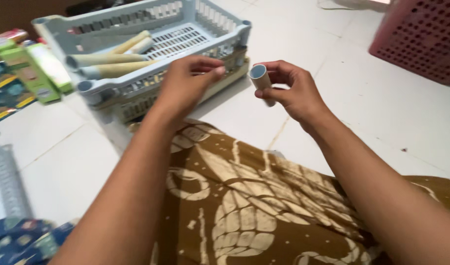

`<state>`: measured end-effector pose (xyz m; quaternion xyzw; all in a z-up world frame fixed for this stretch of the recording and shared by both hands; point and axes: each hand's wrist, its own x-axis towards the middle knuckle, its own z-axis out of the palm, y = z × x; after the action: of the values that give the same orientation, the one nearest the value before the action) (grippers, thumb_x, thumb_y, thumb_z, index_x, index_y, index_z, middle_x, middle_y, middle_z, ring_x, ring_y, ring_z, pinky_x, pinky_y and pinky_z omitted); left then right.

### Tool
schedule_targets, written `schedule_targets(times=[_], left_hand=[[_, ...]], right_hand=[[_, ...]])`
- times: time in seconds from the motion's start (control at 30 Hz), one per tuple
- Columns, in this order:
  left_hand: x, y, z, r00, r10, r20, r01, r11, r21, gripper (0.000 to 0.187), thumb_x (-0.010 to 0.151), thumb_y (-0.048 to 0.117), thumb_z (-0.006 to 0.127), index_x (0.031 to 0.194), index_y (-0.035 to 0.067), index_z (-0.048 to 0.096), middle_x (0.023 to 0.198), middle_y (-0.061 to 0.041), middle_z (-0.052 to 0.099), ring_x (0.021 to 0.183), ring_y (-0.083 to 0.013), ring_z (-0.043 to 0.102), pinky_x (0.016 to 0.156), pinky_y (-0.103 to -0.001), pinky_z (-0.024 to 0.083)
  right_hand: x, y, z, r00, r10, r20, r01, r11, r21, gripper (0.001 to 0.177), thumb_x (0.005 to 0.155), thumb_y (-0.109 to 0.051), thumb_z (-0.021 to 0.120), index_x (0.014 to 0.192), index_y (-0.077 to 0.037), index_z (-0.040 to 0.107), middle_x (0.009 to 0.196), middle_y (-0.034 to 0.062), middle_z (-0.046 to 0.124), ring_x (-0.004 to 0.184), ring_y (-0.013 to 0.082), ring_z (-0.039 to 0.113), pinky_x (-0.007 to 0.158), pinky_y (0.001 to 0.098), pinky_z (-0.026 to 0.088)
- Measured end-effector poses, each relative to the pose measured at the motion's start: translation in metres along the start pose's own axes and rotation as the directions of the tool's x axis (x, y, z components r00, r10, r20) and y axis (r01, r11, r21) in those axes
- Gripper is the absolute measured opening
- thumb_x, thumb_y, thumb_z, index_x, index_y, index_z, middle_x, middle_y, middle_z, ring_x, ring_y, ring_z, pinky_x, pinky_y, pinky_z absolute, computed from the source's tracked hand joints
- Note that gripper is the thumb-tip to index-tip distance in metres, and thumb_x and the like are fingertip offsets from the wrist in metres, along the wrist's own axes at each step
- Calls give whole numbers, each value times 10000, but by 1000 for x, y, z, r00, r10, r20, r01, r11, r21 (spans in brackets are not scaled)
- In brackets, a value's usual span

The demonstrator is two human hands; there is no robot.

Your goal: The person wipes a light-blue plastic basket with a cloth, then inserts cylindrical wooden dowels into the basket's corner sockets. The person repeats this process for multiple baskets, wiping each dowel before insertion and stacking the assembled baskets.

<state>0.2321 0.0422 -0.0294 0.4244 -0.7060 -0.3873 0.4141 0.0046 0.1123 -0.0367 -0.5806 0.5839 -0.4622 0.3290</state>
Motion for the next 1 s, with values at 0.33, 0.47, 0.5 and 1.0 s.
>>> schedule_targets(times=[0.33, 0.47, 0.5, 1.0], left_hand=[[-15, 33, 7, 993, 91, -78, -89, 996, 26, 307, 734, 348, 871, 950, 134, 826, 908, -14, 822, 806, -98, 774, 733, -258, 598], [7, 15, 19, 992, -97, 85, 119, 943, -312, 231, 810, 275, 872, 896, 64, 835, 847, -80, 796, 723, -146, 709, 643, -263, 562], [11, 10, 23, 992, -79, 103, 107, 949, -297, 217, 823, 263, 861, 893, 60, 830, 837, -81, 799, 719, -144, 721, 642, -262, 574], [-27, 47, 51, 993, -95, -76, 112, 957, 268, 306, 834, 212, 780, 1134, 172, 733, 1140, -5, 756, 1030, -174, 719, 906, -346, 540]], right_hand=[[-14, -38, 32, 886, -461, -50, 409, 828, -383, 462, 753, -17, 894, 1182, -110, 751, 1064, 34, 695, 984, 153, 670, 836, 312, 587], [-33, -39, 15, 913, -398, -95, 349, 878, -328, 500, 733, -24, 852, 1186, -126, 667, 1034, -3, 699, 985, 113, 679, 867, 285, 600], [-38, -38, 10, 910, -405, -90, 354, 871, -341, 477, 743, -21, 845, 1176, -127, 675, 1034, 1, 697, 999, 113, 682, 874, 287, 604], [-53, -17, -19, 919, -167, -357, 80, 966, -246, 538, 899, -200, 817, 1306, -58, 495, 1084, 90, 705, 912, 158, 679, 716, 318, 591]])
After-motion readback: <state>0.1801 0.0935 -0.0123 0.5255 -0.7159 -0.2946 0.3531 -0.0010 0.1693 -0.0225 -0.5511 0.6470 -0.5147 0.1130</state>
